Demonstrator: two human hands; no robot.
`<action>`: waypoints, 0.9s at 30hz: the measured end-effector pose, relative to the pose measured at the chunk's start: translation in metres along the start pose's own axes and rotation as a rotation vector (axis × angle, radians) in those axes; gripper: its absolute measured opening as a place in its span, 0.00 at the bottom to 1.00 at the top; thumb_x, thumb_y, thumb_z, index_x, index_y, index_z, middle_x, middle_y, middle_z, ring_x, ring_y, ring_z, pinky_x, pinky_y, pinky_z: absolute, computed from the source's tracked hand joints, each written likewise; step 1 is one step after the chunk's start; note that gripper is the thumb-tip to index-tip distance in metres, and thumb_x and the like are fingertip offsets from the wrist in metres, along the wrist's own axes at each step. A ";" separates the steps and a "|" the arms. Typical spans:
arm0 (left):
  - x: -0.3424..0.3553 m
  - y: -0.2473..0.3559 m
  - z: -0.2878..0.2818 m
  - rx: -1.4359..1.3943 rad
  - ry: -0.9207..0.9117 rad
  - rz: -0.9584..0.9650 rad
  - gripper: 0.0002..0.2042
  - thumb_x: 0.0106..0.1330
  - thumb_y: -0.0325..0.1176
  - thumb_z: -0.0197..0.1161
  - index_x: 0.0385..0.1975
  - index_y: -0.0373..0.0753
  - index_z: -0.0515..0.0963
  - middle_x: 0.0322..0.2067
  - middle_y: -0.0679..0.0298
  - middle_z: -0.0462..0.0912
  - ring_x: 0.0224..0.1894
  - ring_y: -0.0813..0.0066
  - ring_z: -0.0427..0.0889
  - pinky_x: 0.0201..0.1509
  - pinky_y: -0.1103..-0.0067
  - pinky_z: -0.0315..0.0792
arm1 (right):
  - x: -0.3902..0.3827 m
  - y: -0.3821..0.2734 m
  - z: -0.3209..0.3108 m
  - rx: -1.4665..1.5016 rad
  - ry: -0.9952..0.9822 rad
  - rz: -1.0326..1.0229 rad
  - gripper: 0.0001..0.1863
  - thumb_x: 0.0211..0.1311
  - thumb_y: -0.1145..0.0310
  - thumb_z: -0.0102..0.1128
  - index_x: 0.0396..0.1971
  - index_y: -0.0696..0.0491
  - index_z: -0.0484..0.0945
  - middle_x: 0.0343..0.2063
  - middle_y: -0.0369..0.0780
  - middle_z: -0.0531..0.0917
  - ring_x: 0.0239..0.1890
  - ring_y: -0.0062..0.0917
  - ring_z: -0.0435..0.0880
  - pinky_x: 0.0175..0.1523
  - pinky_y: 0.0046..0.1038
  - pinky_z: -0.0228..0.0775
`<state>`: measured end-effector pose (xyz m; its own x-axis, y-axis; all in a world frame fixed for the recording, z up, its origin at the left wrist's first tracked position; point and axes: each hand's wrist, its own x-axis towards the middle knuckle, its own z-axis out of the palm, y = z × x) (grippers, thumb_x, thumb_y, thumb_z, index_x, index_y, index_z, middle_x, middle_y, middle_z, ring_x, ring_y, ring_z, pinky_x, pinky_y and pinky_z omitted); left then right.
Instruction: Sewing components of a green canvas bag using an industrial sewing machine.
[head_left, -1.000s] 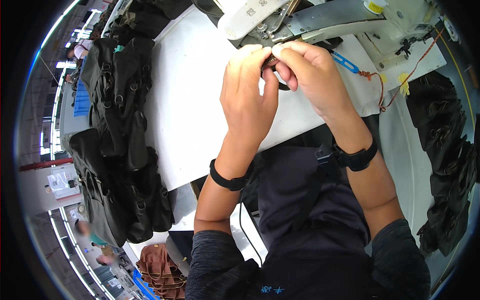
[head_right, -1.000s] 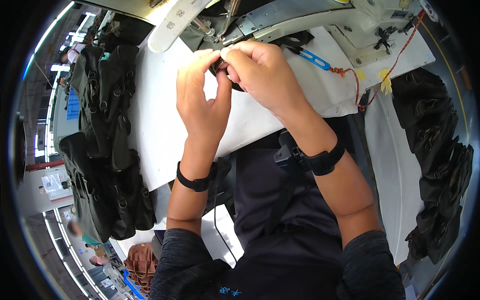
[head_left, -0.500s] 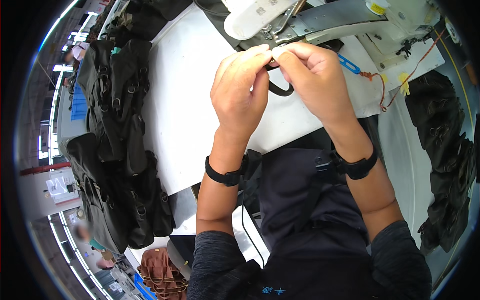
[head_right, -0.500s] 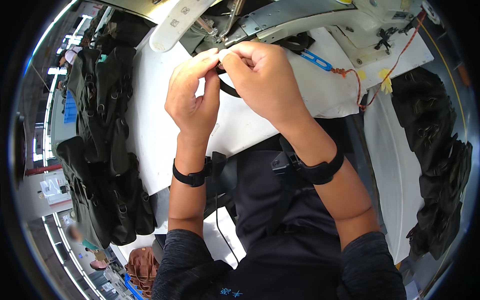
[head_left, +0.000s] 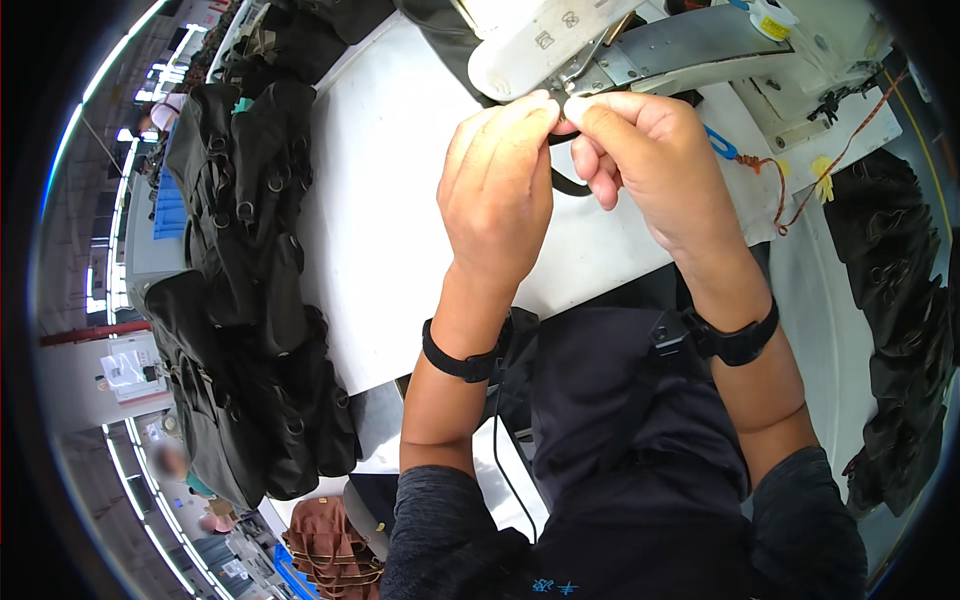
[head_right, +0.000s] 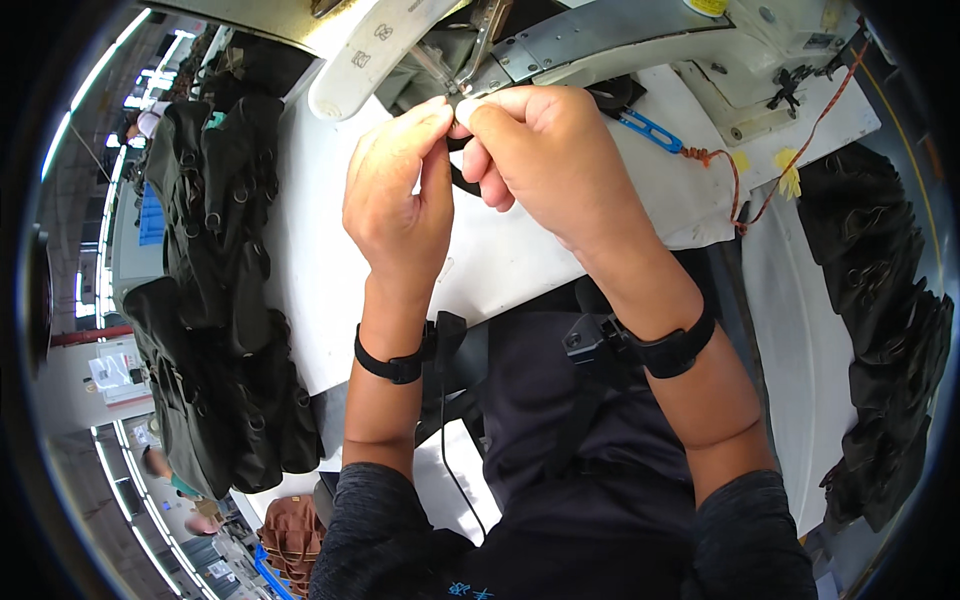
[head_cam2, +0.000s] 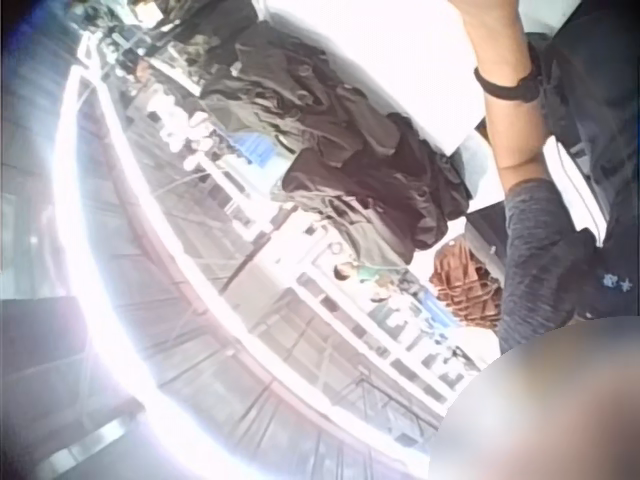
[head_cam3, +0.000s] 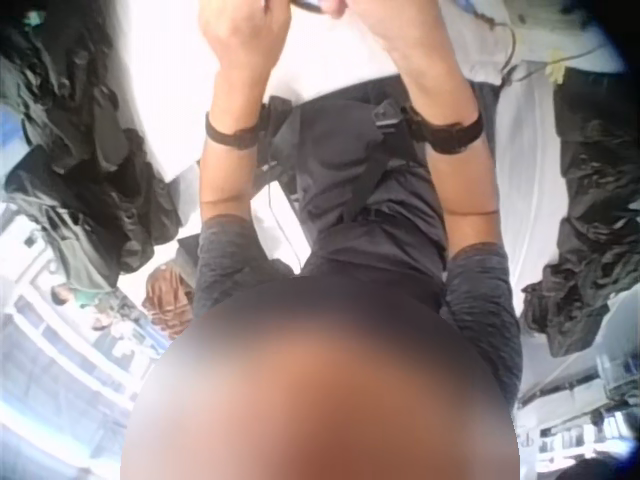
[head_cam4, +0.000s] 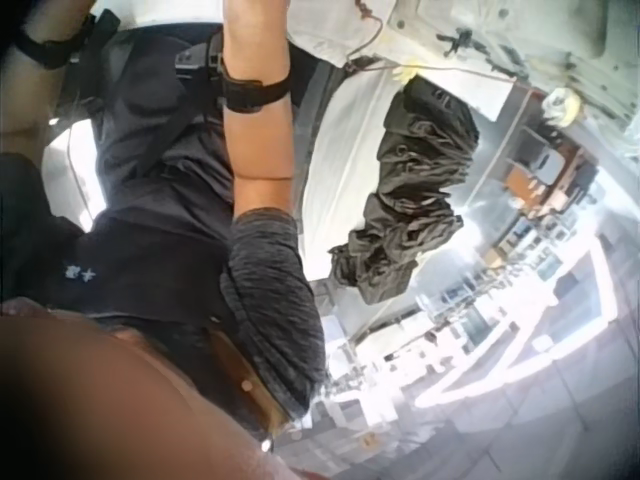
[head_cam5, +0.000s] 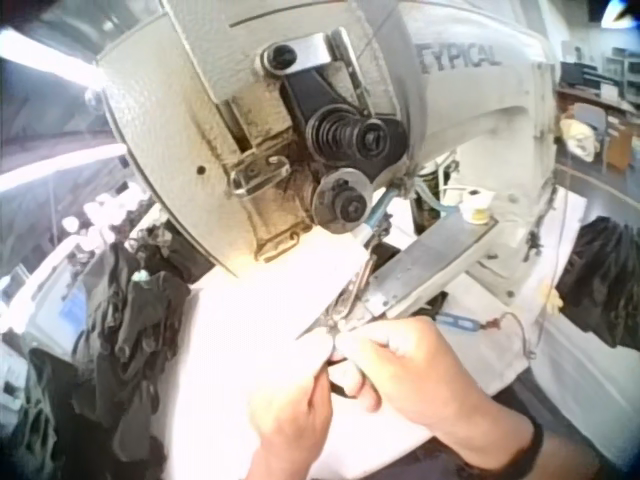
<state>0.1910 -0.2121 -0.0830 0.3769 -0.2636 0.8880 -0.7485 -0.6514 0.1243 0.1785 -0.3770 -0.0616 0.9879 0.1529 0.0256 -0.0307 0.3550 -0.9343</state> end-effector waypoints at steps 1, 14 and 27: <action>0.003 0.001 0.000 0.042 -0.007 0.012 0.16 0.55 0.12 0.68 0.42 0.35 0.83 0.40 0.59 0.88 0.42 0.60 0.86 0.48 0.70 0.81 | 0.000 -0.002 -0.001 0.026 -0.022 0.035 0.12 0.68 0.71 0.54 0.34 0.63 0.84 0.21 0.39 0.83 0.18 0.16 0.78 0.24 0.21 0.73; 0.010 -0.005 0.005 0.085 -0.022 -0.013 0.09 0.58 0.17 0.72 0.38 0.35 0.86 0.40 0.59 0.90 0.42 0.64 0.89 0.49 0.75 0.80 | 0.009 -0.010 -0.016 -0.282 0.133 -0.253 0.13 0.74 0.65 0.59 0.42 0.61 0.85 0.22 0.36 0.84 0.18 0.12 0.76 0.24 0.16 0.69; 0.011 -0.011 -0.001 0.067 -0.045 0.006 0.11 0.57 0.16 0.73 0.38 0.36 0.86 0.39 0.59 0.91 0.41 0.65 0.89 0.48 0.75 0.80 | 0.027 -0.018 -0.024 -0.336 -0.028 -0.215 0.14 0.73 0.66 0.52 0.31 0.59 0.82 0.17 0.38 0.83 0.14 0.15 0.77 0.21 0.18 0.68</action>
<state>0.2029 -0.2069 -0.0742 0.3978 -0.2981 0.8677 -0.7129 -0.6958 0.0878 0.2093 -0.4018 -0.0526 0.9617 0.1345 0.2390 0.2327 0.0613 -0.9706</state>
